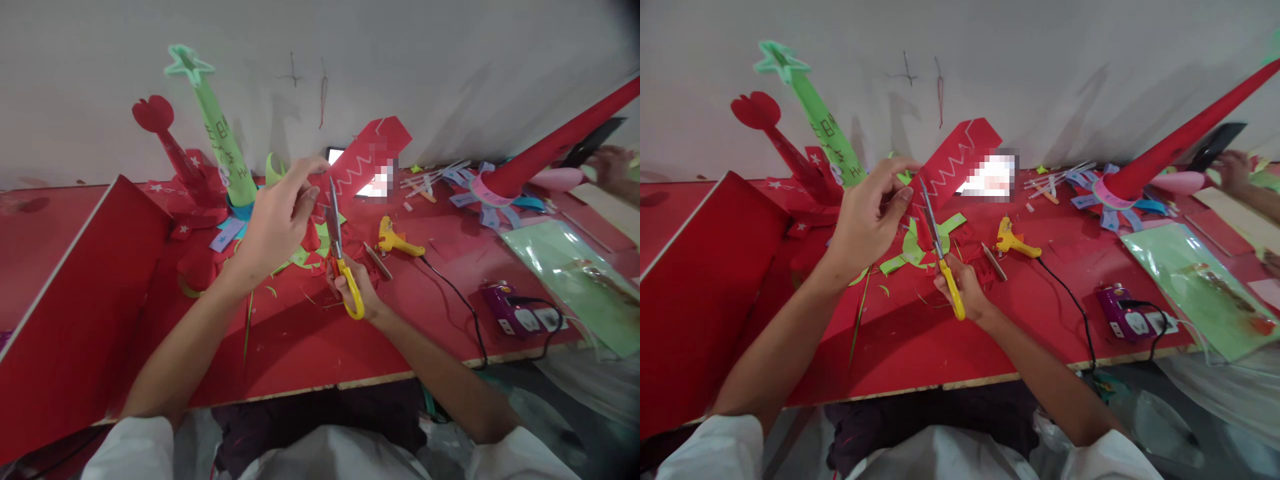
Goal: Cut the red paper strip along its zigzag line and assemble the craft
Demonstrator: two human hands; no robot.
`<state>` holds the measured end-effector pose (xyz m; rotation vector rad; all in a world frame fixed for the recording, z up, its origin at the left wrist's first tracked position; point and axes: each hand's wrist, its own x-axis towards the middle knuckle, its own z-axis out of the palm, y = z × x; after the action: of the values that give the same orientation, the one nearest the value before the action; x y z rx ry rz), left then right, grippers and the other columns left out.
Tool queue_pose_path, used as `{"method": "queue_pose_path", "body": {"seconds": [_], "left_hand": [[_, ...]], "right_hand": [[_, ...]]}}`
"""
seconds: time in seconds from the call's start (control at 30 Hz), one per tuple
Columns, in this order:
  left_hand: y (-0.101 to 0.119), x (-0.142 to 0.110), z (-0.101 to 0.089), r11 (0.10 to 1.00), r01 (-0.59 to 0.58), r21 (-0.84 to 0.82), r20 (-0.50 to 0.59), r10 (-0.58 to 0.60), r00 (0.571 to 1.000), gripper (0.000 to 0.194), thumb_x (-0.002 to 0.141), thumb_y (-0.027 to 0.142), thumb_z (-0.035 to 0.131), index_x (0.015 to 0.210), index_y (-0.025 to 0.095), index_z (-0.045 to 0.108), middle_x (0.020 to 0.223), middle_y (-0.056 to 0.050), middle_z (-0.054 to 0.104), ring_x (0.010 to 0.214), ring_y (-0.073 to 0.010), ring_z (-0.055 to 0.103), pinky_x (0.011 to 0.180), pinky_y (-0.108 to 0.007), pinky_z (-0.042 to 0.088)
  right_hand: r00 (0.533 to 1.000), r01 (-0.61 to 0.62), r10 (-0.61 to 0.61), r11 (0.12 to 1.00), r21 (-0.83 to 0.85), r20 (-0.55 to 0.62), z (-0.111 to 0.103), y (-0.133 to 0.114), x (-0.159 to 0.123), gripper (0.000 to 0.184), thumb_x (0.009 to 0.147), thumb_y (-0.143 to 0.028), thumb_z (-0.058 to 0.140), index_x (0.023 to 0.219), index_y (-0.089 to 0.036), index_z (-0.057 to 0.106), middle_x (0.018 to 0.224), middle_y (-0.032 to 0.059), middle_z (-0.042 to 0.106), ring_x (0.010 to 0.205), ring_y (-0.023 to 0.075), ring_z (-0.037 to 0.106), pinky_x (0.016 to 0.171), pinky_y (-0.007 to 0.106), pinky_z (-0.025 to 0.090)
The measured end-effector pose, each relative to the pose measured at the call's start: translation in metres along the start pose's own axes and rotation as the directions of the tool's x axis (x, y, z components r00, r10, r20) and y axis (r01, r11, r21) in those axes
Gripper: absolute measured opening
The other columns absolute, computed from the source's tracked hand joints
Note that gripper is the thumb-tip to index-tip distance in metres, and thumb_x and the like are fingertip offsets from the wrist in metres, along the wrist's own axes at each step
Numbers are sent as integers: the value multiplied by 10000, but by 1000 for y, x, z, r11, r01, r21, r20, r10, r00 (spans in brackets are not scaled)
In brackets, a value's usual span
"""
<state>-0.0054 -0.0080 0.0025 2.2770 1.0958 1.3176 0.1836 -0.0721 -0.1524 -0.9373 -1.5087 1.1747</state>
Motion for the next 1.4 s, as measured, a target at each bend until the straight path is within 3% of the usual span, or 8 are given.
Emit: {"method": "queue_pose_path", "body": {"seconds": [0.23, 0.87, 1.4], "left_hand": [[-1, 0, 0, 1000, 11, -2, -9, -11, 1000, 233, 1092, 279, 564, 1289, 328, 676, 731, 37, 562, 597, -140, 517, 675, -306, 500], [-2, 0, 0, 999, 38, -18, -2, -38, 999, 248, 1090, 262, 543, 1278, 321, 695, 738, 27, 556, 589, -141, 521, 621, -294, 420], [-11, 0, 4, 1000, 1, -6, -27, -1, 1000, 195, 1102, 310, 583, 1273, 317, 679, 722, 31, 520, 553, -133, 525, 621, -302, 439]], "right_hand": [[999, -39, 40, 999, -18, 9, -3, 1, 1, 711, 870, -947, 558, 898, -238, 524, 730, -27, 495, 564, 112, 405, 461, 251, 322], [996, -81, 84, 988, -134, 19, -8, 3, 5, 582, 932, -814, 597, 864, -256, 447, 702, -55, 434, 564, 105, 342, 489, 242, 275], [996, -87, 87, 979, -184, -11, -7, -5, 8, 585, 915, -807, 620, 828, -257, 441, 706, -33, 473, 584, 125, 396, 494, 257, 306]]}}
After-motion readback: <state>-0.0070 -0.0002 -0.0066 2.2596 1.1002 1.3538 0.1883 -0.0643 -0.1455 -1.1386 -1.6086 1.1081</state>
